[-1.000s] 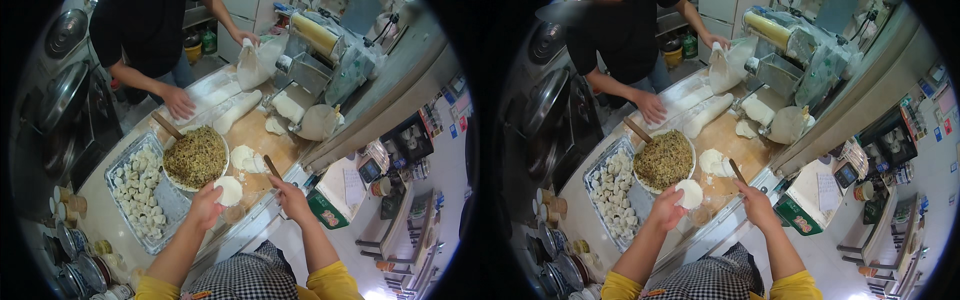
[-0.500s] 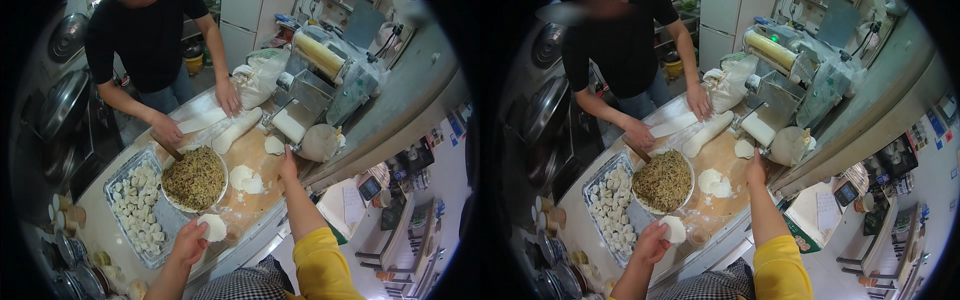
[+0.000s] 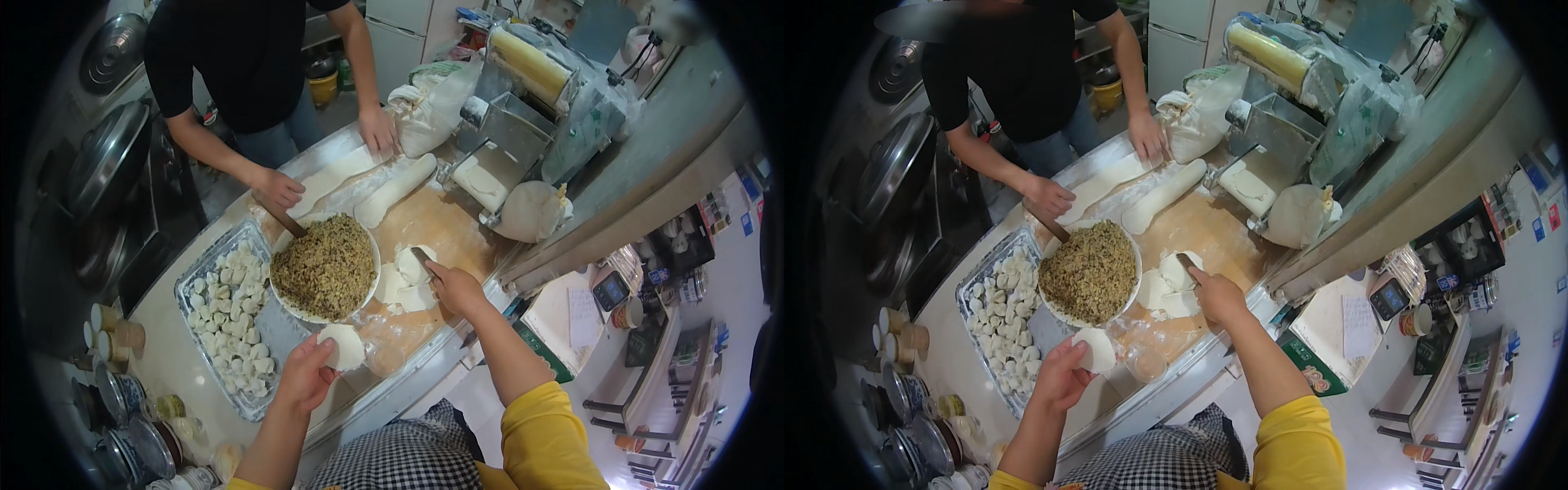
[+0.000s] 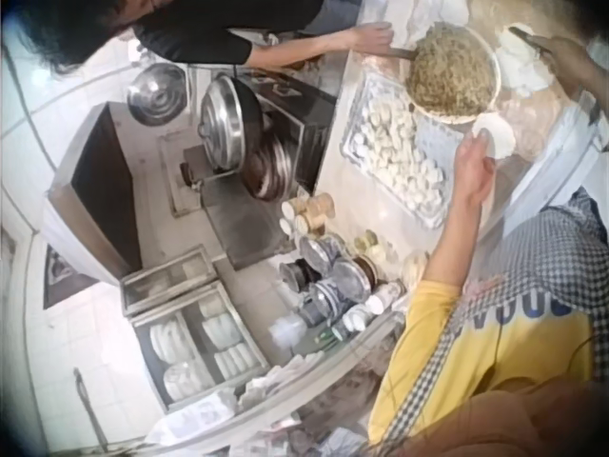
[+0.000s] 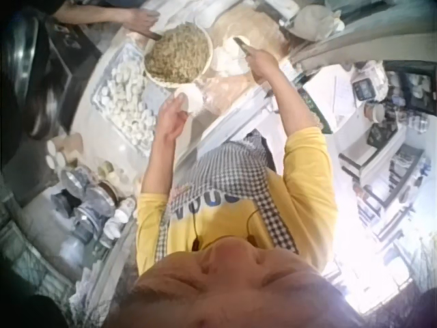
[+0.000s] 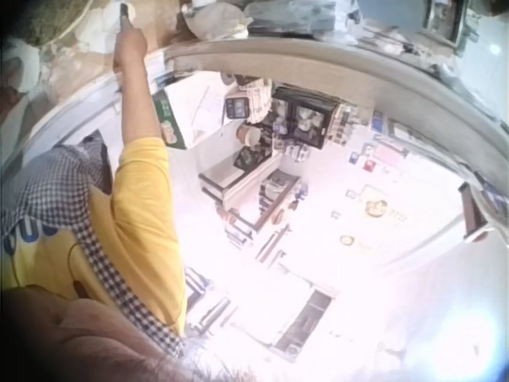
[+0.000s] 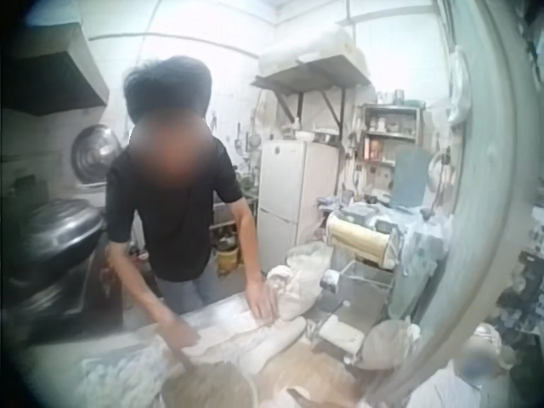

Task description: The person fills small dough circles with a grain-based mixture using a wooden spatula, folds and seals each dumpling by hand, and places them on a metal tray. A coworker rolls dough and operates a dough sheeter in the background.

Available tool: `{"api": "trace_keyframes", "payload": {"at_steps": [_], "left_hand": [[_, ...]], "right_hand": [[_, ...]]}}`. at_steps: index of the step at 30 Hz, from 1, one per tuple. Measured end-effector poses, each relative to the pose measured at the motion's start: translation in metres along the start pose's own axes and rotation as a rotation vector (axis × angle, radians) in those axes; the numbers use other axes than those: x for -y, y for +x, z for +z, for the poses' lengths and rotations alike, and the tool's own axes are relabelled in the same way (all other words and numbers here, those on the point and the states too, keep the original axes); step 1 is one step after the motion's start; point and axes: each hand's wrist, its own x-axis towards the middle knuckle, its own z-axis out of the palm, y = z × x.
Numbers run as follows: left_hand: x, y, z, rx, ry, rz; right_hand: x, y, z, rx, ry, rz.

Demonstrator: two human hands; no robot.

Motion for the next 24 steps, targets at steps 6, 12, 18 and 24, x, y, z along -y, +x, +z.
{"api": "trace_keyframes", "payload": {"at_steps": [6, 12, 18, 24], "left_hand": [[0.005, -0.007, -0.006, 0.001, -0.029, 0.003], [0.009, -0.011, -0.005, -0.026, -0.044, -0.005], [0.011, -0.013, -0.002, -0.031, -0.045, -0.011], [0.016, -0.008, -0.002, 0.023, -0.120, -0.030]], "right_hand": [[0.012, -0.044, -0.011, -0.034, 0.235, 0.024], [0.006, -0.065, 0.014, -0.157, -0.147, -0.009], [0.008, -0.060, 0.034, -0.243, -0.190, -0.049], [0.005, -0.052, 0.036, -0.258, -0.227, -0.006]]}}
